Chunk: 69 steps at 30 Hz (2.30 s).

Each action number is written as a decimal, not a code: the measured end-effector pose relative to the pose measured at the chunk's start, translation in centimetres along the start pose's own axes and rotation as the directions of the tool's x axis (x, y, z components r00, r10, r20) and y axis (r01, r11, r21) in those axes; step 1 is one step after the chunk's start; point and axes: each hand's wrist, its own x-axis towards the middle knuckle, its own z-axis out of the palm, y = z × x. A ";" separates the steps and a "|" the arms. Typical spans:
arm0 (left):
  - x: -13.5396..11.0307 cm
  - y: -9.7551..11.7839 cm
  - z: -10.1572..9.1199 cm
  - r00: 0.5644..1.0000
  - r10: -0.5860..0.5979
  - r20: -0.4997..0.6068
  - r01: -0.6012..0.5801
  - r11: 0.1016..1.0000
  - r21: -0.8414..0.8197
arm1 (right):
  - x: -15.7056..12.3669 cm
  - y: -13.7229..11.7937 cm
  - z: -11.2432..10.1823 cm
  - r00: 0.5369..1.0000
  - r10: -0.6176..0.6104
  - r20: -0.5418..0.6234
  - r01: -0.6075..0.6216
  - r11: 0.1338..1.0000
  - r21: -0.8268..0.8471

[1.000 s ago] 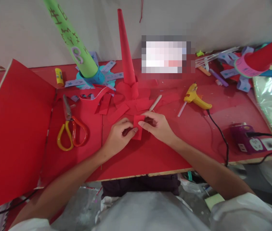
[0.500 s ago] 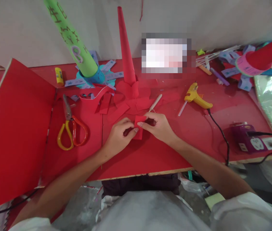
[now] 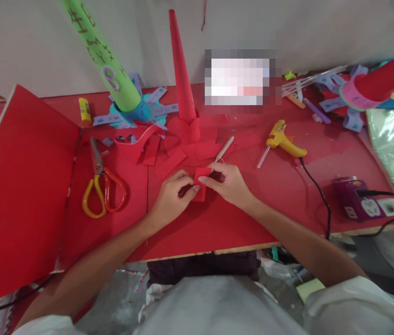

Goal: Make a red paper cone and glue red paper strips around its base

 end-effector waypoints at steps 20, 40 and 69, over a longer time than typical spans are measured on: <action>0.1 0.4 -0.2 0.995 -0.017 0.093 0.010 0.996 0.085 | 0.2 -0.7 -0.5 0.979 0.023 -0.201 0.006 0.990 0.142; -0.4 0.0 -0.3 0.996 0.073 -0.045 -0.070 0.995 0.068 | 0.4 0.4 -0.2 0.980 -0.085 0.182 0.092 0.995 -0.029; -0.4 -1.1 -0.8 0.990 0.138 -0.015 -0.125 0.932 0.341 | 0.3 0.6 -0.4 0.963 -0.179 0.199 0.231 0.933 -0.277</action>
